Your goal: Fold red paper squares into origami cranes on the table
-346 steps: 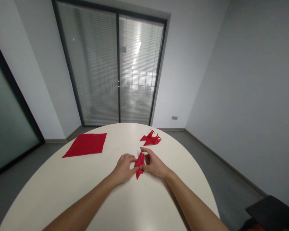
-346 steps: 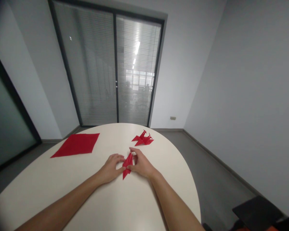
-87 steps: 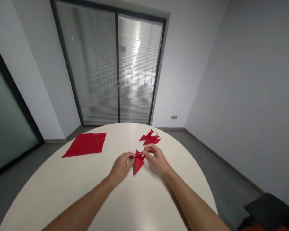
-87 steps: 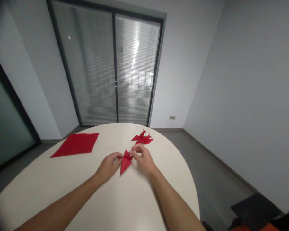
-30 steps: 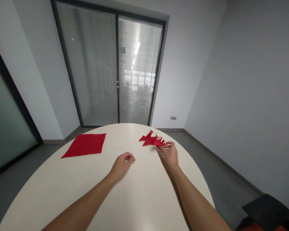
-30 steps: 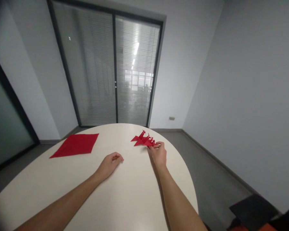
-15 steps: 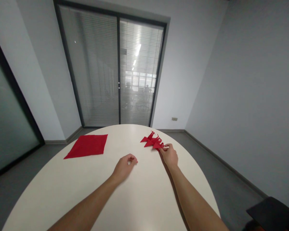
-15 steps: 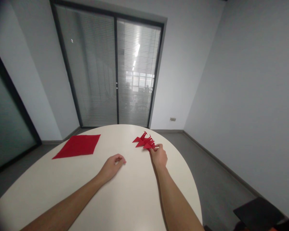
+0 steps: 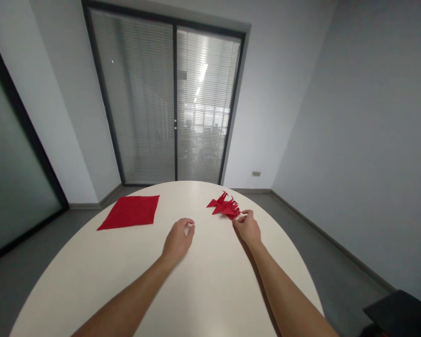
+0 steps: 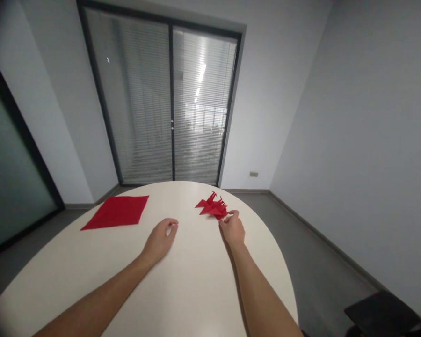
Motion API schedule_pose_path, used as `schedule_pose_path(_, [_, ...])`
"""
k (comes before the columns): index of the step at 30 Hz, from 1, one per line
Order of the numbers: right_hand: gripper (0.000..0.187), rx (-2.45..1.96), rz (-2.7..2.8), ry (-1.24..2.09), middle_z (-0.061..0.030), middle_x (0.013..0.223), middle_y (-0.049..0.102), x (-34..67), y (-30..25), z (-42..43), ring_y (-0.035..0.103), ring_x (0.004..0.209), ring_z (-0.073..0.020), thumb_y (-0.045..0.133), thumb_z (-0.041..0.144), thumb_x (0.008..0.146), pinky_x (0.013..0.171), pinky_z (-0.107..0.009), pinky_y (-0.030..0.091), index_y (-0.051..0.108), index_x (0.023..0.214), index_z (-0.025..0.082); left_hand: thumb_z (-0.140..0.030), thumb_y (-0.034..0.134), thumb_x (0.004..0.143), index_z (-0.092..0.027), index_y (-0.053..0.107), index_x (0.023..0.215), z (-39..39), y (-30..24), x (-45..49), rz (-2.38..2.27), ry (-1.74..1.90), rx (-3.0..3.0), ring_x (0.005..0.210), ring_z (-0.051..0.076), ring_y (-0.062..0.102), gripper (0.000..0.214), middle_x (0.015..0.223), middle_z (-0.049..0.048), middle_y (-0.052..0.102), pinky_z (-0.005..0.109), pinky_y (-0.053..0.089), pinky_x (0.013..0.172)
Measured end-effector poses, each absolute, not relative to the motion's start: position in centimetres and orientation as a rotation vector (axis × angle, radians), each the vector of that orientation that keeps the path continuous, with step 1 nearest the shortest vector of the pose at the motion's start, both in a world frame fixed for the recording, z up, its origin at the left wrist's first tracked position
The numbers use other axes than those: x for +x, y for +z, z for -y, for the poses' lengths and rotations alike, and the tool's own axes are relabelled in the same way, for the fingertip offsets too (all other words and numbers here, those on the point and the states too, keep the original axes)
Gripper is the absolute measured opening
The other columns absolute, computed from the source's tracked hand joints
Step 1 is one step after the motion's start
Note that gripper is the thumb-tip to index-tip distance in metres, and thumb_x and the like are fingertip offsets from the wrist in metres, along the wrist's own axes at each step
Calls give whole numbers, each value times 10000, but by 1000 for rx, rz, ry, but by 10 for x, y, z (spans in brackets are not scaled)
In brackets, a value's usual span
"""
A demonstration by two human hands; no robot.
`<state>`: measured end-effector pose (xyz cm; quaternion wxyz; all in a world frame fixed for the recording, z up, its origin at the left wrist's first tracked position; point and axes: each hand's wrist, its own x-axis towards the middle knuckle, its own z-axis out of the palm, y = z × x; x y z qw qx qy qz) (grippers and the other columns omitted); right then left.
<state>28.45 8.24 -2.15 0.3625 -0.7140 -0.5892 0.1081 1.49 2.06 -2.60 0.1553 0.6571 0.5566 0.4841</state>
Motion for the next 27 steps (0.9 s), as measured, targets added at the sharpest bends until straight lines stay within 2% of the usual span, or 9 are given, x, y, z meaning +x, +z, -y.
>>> schedule_pose_path(3, [383,-1858,1547,238,-41,815,692,284,-22,-79,641,752,-226,619,265,813,572,-277,341,453,1152,199,-309,550,879,-173,641,1207,-26,-21,-10,-1993,1273,2055,1339,350,460,366,1451,167,515,470,350,1113])
schedule_pose_path(6, [334,-1839,1534,240,-32,789,666,282,-20,-75,618,709,-216,582,290,836,566,-274,335,451,1128,196,-371,559,882,-119,536,1382,-30,-23,-38,-2411,967,2016,1462,453,239,560,1582,232,316,589,222,1152])
schedule_pose_path(10, [288,-1775,1481,209,-8,726,622,280,-14,-70,587,663,-205,526,340,860,560,-270,319,462,1104,201,-477,449,935,-77,470,1448,-30,-27,-54,-2598,551,1792,1391,505,348,651,1512,292,405,638,264,1082])
schedule_pose_path(12, [287,-1738,1452,183,4,700,597,280,-11,-69,569,639,-202,512,367,857,554,-269,310,473,1090,203,-490,403,951,-81,518,1411,-24,-22,-46,-2578,476,1884,1349,502,403,626,1463,287,474,643,283,1053])
schedule_pose_path(14, [297,-1692,1423,160,18,674,571,280,-9,-68,552,617,-201,503,387,851,547,-269,301,483,1082,201,-491,387,957,-79,602,1312,-14,-12,-29,-2512,436,2041,1209,467,539,585,1324,273,601,630,292,1036])
schedule_pose_path(16, [309,-1640,1406,150,33,643,544,279,-9,-67,537,597,-200,494,399,848,542,-269,294,492,1080,195,-480,394,963,-95,640,1252,-1,-3,-8,-2449,407,2180,1120,422,598,541,1196,237,679,623,253,1060])
schedule_pose_path(20, [314,-1563,1425,150,56,608,507,277,-7,-66,512,568,-191,499,403,848,536,-266,291,509,1078,191,-418,456,954,-123,618,1278,23,6,29,-2268,402,2402,1109,367,605,466,1123,185,714,584,242,1096])
schedule_pose_path(23, [301,-1516,1446,150,62,601,494,275,-6,-65,501,557,-183,494,383,852,537,-266,299,523,1080,189,-398,477,943,-130,652,1208,36,7,50,-2061,446,2475,1094,351,609,415,1093,170,720,517,360,1036])
schedule_pose_path(27, [294,-1476,1450,172,55,615,515,273,-4,-63,512,563,-180,493,360,849,544,-267,318,540,1081,184,-329,448,955,-178,692,1077,45,13,65,-1785,530,2524,948,289,655,311,969,110,743,466,433,975])
